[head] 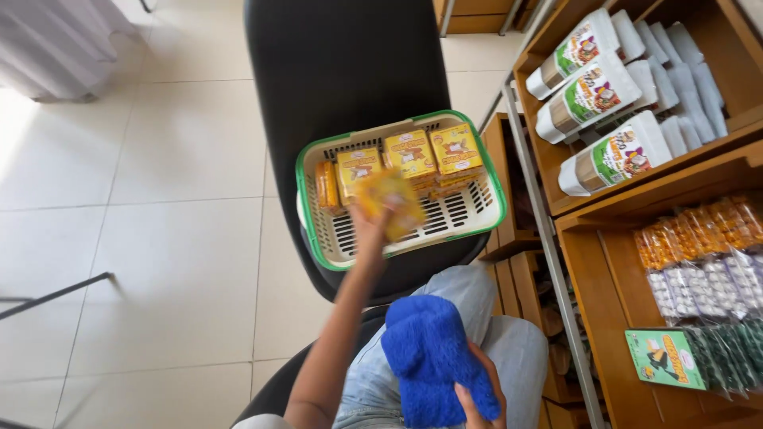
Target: The person picks up snack packages one by one from a wooden shelf, wipes each package with a blue cloth, and places them into a green shopping basket sitting on a black chair.
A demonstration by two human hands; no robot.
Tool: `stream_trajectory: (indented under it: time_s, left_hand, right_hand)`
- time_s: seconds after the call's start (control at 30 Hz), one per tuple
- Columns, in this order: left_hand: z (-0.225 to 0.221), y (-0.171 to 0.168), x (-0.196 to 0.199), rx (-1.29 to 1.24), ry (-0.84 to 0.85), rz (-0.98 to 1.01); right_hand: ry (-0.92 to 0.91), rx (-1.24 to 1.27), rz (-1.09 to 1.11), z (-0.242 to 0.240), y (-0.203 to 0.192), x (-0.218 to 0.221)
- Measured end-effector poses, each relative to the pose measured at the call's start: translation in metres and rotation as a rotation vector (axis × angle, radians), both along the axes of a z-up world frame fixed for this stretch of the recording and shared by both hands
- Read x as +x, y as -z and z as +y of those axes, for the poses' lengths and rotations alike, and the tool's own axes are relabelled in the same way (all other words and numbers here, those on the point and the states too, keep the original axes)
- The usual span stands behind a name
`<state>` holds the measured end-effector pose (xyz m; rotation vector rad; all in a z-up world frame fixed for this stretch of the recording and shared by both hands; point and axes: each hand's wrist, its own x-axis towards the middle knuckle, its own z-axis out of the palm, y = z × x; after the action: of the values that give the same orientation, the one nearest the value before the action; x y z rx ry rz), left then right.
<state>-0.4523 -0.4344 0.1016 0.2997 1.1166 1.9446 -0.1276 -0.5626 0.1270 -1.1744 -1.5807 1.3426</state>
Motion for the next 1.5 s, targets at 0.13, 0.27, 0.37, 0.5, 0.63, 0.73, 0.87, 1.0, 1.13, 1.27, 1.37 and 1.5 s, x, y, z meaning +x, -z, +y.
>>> stream_trajectory:
  time_s: [0.13, 0.27, 0.37, 0.5, 0.63, 0.73, 0.87, 1.0, 1.13, 1.27, 1.37, 1.5]
  left_hand:
    - [0.027, 0.058, -0.116, -0.027, -0.111, -0.119]
    - [0.059, 0.098, -0.174, -0.195, 0.034, 0.024]
    - [0.082, 0.16, -0.203, -0.207, 0.184, 0.268]
    - [0.093, 0.167, -0.198, -0.833, 0.115, 0.959]
    - [0.08, 0.04, -0.126, -0.876, -0.25, 1.117]
    - [0.091, -0.023, -0.039, -0.524, -0.343, 1.306]
    - [0.151, -0.04, 0.092, 0.054, -0.206, 1.555]
    - [0.211, -0.059, 0.256, 0.649, 0.434, 1.496]
    - [0.297, -0.037, 0.397, 0.887, 0.331, 1.769]
    - [0.43, 0.092, 0.506, 0.543, 0.631, 1.988]
    - [0.451, 0.129, 0.519, 0.591, 0.421, 1.993]
    - [0.404, 0.07, 0.458, 0.393, 0.691, 1.813]
  right_hand:
    - [0.148, -0.126, 0.155, 0.009, 0.037, 0.03]
    - [0.307, -0.207, 0.297, 0.023, 0.043, 0.058]
    - [0.442, -0.266, 0.285, 0.023, 0.06, 0.073]
    - [0.579, -0.263, 0.338, 0.016, 0.078, 0.079]
    - [0.592, -0.396, 0.581, 0.013, 0.061, 0.054]
    - [0.511, -0.393, 0.633, 0.016, 0.042, 0.045]
    - [0.511, -0.345, 0.624, 0.024, 0.026, 0.057]
    - [0.67, -0.355, 0.694, 0.025, 0.039, 0.086]
    - [0.824, -0.309, 0.772, 0.01, 0.086, 0.133]
    - [0.873, -0.347, 0.545, 0.001, 0.085, 0.166]
    - [0.98, -0.413, 0.475, -0.008, 0.102, 0.179]
    - [0.974, -0.4, 0.595, -0.011, 0.134, 0.178]
